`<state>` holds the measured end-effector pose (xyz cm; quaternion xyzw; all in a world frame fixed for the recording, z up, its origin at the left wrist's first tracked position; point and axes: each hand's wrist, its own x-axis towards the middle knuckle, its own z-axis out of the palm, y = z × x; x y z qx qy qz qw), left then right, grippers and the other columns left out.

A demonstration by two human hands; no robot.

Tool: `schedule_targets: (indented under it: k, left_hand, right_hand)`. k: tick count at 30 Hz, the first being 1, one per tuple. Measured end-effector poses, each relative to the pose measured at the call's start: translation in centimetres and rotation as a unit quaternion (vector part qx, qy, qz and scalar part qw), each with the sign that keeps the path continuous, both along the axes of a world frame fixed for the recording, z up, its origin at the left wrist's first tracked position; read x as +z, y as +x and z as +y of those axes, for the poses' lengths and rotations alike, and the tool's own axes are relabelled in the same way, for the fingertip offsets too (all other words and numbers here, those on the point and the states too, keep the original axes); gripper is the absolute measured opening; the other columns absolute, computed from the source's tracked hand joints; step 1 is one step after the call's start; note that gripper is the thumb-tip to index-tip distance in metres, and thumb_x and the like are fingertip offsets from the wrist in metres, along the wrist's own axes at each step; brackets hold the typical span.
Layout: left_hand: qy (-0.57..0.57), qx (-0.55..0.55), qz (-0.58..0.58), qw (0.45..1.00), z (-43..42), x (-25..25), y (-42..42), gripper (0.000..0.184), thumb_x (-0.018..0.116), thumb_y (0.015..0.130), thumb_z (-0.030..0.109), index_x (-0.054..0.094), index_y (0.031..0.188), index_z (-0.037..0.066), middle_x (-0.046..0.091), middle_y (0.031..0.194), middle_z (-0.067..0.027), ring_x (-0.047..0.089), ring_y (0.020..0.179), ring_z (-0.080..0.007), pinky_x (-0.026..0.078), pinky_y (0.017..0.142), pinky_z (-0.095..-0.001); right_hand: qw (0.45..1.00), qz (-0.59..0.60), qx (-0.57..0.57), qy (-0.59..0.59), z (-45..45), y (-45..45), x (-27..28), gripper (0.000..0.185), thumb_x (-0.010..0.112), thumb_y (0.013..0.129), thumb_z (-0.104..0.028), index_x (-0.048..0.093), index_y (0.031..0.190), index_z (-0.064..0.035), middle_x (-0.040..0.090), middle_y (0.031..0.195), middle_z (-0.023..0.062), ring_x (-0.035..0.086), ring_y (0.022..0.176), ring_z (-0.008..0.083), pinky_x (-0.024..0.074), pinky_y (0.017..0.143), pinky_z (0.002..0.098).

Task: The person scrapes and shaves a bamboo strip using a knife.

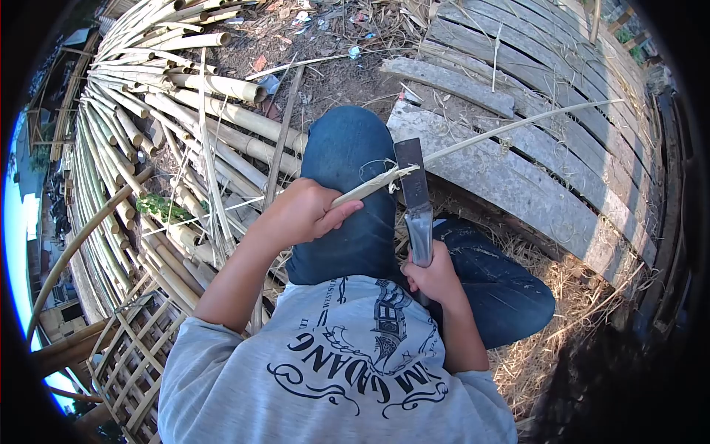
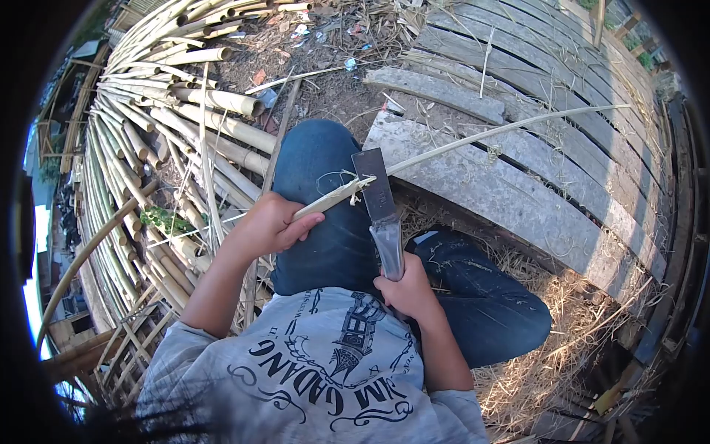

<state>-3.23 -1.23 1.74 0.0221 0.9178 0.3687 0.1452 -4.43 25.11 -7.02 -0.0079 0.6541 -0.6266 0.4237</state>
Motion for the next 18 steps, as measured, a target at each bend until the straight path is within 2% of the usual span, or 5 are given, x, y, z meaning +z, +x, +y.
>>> schedule_targets:
  k: [6,9,12,15,18]
  left_hand:
    - [-0.004,-0.002,-0.007,1.0,-0.1,-0.2,-0.1,0.045,0.059,0.095,0.032,0.063,0.062,0.002,0.061,0.054,-0.0096,0.06,0.05,-0.031,0.047,0.051,-0.0381]
    - [0.024,0.017,-0.036,0.999,0.1,0.4,-0.3,0.049,0.059,0.096,0.034,0.062,0.059,0.002,0.057,0.049,-0.0081,0.059,0.045,-0.0263,0.046,0.048,-0.0352]
    - [0.059,0.04,-0.099,0.993,-0.3,0.4,-0.2,0.052,0.058,0.096,0.037,0.06,0.057,0.003,0.052,0.043,-0.0054,0.055,0.038,-0.019,0.044,0.042,-0.0311]
    - [0.066,0.055,-0.121,0.989,-0.3,0.4,-0.2,0.053,0.058,0.096,0.037,0.059,0.056,0.003,0.05,0.04,-0.003,0.052,0.035,-0.0131,0.041,0.038,-0.0274]
    - [0.103,0.059,-0.138,0.983,-0.5,0.4,-0.4,0.053,0.058,0.097,0.037,0.058,0.056,0.003,0.05,0.04,-0.0023,0.052,0.035,-0.0123,0.041,0.037,-0.0264]
  right_hand:
    - [0.949,-0.228,0.069,-0.205,1.1,-0.3,-1.0,0.018,0.061,0.071,0.009,0.048,0.077,-0.0025,0.051,0.056,0.0054,0.051,0.041,0.0128,0.0422,0.039,0.0286]
    - [0.993,0.113,-0.009,0.04,-0.8,0.7,-1.6,0.013,0.063,0.07,0.002,0.053,0.078,0.0017,0.055,0.066,0.0088,0.054,0.057,0.0178,0.0462,0.057,0.0317]
    - [0.993,0.109,-0.001,0.041,-0.4,1.0,-2.1,0.018,0.062,0.068,0.0,0.056,0.085,0.0028,0.055,0.068,0.0103,0.054,0.065,0.0193,0.0459,0.064,0.0331]
    - [0.986,0.166,-0.004,0.029,-0.5,0.4,-1.9,0.013,0.062,0.072,0.004,0.05,0.075,-0.0004,0.054,0.059,0.0052,0.054,0.043,0.0129,0.0436,0.041,0.0279]
    - [0.933,0.353,-0.064,0.034,-1.4,-0.3,-2.4,0.014,0.062,0.071,0.005,0.049,0.073,-0.001,0.054,0.059,0.0053,0.053,0.042,0.0125,0.0435,0.041,0.0277]
